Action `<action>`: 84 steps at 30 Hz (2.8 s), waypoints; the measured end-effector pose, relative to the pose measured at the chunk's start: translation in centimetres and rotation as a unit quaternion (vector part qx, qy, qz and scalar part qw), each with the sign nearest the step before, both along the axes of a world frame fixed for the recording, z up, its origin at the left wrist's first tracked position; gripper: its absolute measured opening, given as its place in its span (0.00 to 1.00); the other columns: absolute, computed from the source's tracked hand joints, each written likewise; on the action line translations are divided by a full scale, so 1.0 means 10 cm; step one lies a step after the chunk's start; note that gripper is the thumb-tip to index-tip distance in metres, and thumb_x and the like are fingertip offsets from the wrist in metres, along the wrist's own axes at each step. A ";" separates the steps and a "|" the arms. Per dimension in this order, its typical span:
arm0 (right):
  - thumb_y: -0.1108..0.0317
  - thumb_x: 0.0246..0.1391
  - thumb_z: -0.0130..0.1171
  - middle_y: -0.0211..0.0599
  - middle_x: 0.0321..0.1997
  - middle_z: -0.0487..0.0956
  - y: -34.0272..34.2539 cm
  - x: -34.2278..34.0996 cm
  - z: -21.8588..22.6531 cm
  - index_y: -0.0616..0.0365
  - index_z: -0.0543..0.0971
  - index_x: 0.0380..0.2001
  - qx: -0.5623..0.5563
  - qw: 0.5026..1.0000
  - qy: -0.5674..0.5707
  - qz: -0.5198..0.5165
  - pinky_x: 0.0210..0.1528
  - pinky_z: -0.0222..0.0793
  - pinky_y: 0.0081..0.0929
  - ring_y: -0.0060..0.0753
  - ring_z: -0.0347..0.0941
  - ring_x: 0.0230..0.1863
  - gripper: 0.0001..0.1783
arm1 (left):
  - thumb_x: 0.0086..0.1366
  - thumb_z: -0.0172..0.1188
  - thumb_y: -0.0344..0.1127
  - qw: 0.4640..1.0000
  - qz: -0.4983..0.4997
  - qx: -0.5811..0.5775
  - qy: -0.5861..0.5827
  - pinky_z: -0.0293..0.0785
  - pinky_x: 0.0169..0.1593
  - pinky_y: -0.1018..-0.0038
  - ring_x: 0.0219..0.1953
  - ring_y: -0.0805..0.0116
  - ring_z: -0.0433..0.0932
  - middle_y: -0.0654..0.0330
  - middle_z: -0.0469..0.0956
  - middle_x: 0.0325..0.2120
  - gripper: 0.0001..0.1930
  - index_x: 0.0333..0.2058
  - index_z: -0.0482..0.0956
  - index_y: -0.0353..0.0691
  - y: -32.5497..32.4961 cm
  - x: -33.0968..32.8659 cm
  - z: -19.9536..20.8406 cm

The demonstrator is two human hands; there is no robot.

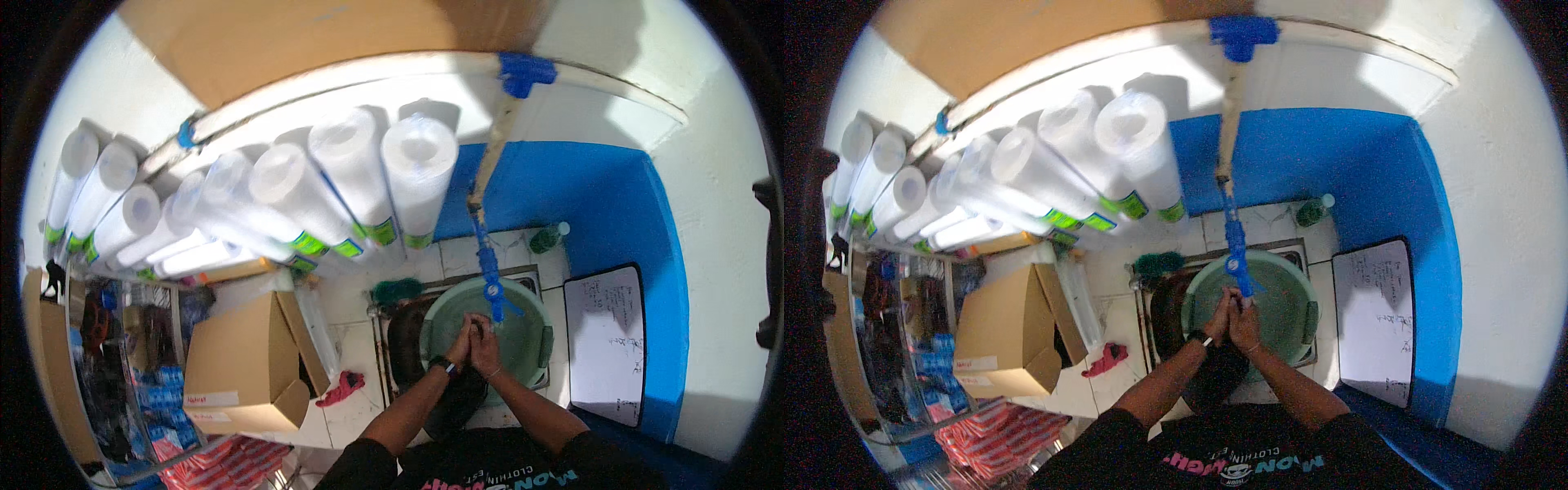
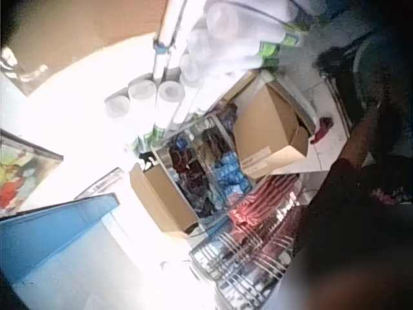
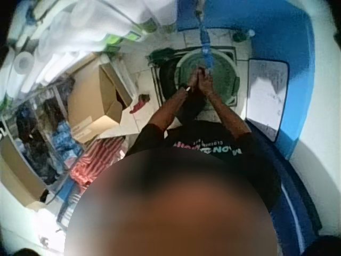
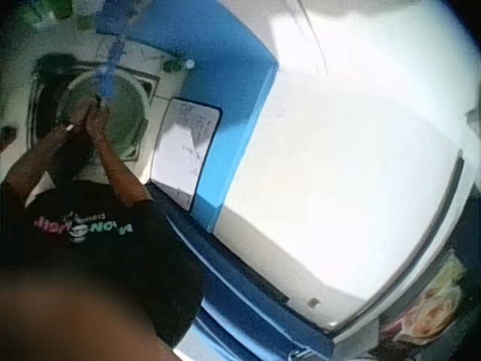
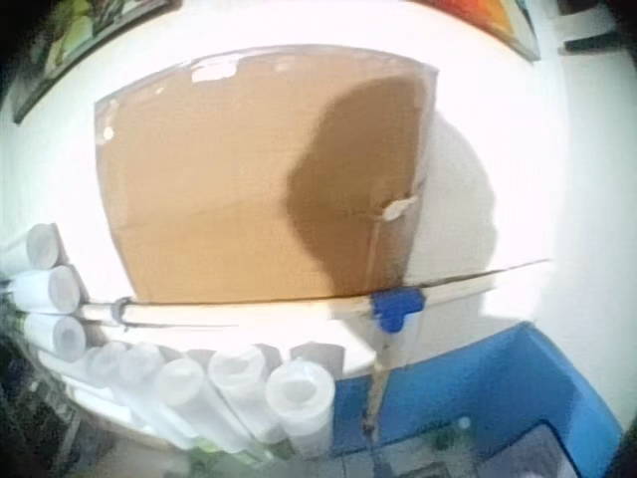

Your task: The person washes a black garment by hand in a green basin under a running tap, then rinses it and wrings out the water. They place the garment on a nearby surface and wipe the basin with a pink cloth.

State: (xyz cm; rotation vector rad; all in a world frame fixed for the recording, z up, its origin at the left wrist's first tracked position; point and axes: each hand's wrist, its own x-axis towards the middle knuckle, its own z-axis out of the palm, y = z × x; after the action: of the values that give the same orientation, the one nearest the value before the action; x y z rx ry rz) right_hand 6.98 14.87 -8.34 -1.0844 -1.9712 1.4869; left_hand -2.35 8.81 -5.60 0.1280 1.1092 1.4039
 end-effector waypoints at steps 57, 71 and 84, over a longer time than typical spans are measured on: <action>0.59 0.68 0.44 0.53 0.52 0.73 0.10 0.01 0.23 0.62 0.73 0.51 0.120 0.981 -0.054 0.142 0.52 0.67 0.42 0.55 0.73 0.50 0.19 | 0.66 0.32 0.75 0.988 0.109 0.037 -0.104 0.71 0.40 0.70 0.33 0.66 0.73 0.60 0.74 0.33 0.38 0.46 0.74 0.45 0.06 0.21 -0.38; 0.49 0.68 0.37 0.56 0.68 0.60 0.23 0.24 0.29 0.70 0.58 0.64 0.098 0.991 -0.087 0.014 0.70 0.47 0.45 0.56 0.56 0.68 0.34 | 0.72 0.43 0.44 0.914 -0.192 -0.094 0.345 0.72 0.47 0.53 0.42 0.40 0.77 0.39 0.76 0.45 0.22 0.56 0.68 0.34 0.15 0.29 -0.33; 0.48 0.69 0.35 0.57 0.73 0.53 0.14 -0.28 2.27 0.65 0.52 0.69 0.383 0.908 0.053 0.162 0.73 0.42 0.45 0.56 0.48 0.74 0.36 | 0.69 0.44 0.34 0.885 -0.145 -0.058 0.439 0.71 0.47 0.52 0.41 0.39 0.76 0.36 0.76 0.41 0.17 0.55 0.69 0.38 0.07 0.31 -0.63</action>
State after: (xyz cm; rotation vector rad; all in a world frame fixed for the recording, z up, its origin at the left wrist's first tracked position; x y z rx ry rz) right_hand 4.15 16.25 14.40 -0.3398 -2.4012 0.7213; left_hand 0.78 9.53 -11.95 0.8765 1.8177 0.9919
